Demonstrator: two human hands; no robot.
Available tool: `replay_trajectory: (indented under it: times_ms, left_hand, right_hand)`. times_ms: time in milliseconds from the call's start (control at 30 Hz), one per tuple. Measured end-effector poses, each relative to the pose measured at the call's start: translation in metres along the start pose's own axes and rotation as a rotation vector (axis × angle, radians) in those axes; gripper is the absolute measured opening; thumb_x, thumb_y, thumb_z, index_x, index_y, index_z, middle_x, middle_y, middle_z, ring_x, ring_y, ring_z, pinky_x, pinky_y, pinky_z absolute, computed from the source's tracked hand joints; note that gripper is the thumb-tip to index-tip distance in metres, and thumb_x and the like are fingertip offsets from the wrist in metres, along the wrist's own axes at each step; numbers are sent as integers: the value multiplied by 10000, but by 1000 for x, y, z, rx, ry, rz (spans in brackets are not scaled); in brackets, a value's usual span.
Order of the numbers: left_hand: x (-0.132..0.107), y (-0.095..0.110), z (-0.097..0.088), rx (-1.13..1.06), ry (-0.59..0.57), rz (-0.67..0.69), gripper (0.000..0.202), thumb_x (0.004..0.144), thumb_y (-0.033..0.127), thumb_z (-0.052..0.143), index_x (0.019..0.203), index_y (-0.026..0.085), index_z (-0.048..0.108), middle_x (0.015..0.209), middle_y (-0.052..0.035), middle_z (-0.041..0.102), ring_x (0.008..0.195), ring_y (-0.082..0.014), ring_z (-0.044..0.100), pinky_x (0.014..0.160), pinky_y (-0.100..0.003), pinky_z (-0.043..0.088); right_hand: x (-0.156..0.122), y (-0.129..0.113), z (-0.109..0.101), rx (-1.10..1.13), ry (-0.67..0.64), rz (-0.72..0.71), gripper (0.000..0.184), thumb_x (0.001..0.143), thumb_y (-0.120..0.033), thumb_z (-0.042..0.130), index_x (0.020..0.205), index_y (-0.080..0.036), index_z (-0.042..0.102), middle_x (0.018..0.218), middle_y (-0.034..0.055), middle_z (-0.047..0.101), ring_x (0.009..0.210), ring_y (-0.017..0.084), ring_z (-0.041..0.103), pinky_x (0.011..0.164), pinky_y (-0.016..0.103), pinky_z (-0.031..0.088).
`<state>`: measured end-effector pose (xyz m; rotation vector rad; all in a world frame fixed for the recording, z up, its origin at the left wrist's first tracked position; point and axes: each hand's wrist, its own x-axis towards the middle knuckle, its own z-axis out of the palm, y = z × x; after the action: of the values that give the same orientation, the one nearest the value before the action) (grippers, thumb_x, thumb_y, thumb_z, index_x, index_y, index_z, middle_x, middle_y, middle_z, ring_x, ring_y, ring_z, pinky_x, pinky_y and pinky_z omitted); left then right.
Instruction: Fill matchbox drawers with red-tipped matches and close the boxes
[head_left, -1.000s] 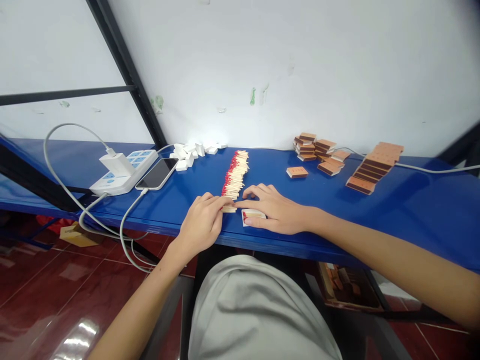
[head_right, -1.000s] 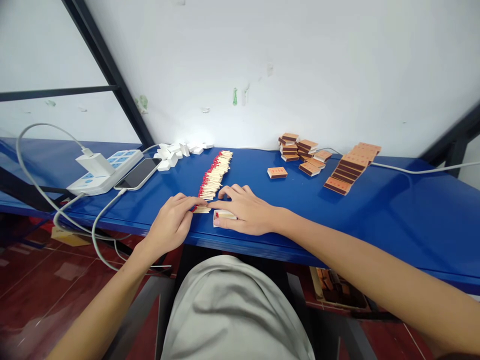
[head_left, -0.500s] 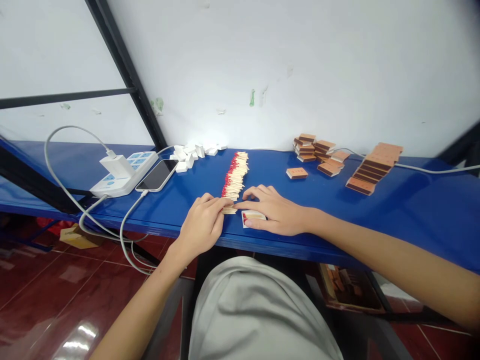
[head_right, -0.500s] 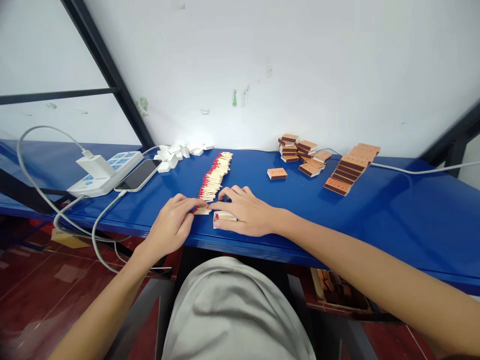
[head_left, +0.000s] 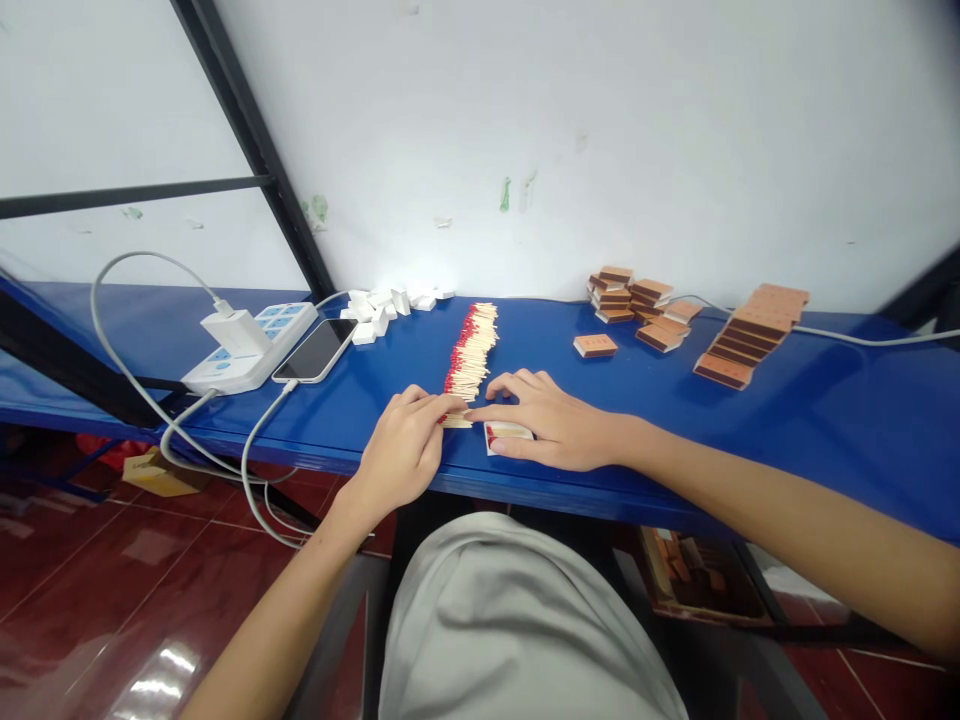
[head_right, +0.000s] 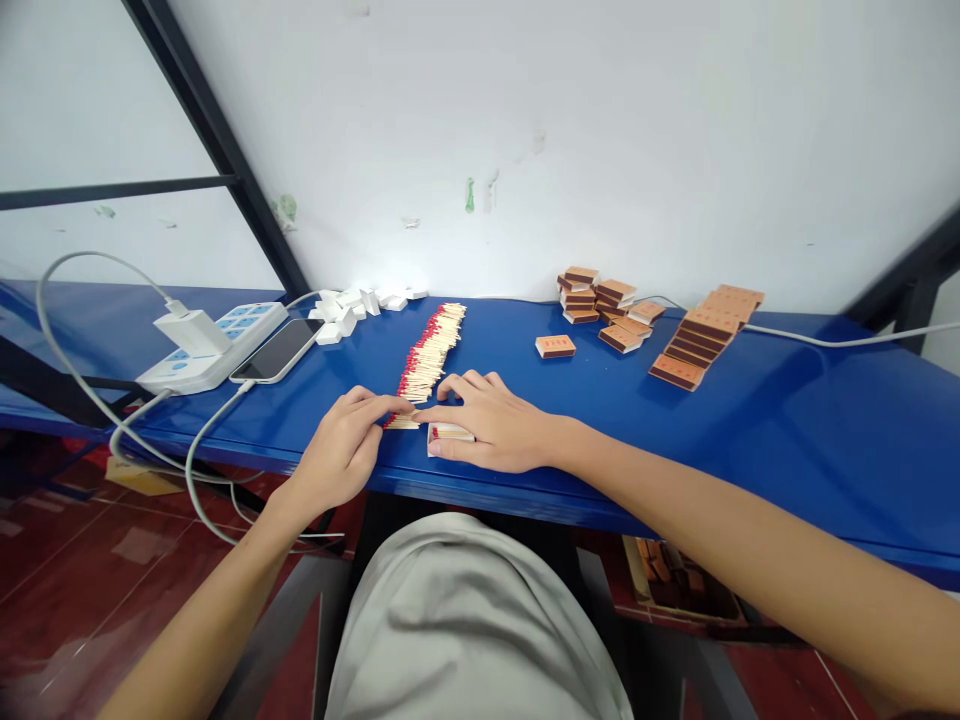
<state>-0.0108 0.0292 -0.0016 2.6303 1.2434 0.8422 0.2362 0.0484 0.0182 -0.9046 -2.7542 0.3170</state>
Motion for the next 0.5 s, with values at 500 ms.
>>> replay_trajectory:
  times_ms: [500]
  left_hand:
    - [1, 2, 0, -129, 62, -122, 442, 1062, 383, 287, 1134, 220, 692, 1073, -41, 732, 949, -224, 573, 880, -384, 457]
  right_hand:
    - [0, -2, -2, -43, -36, -20, 527, 1009, -593, 353, 1492, -405, 444, 1294, 123, 480, 1030, 281, 453, 918, 505, 354]
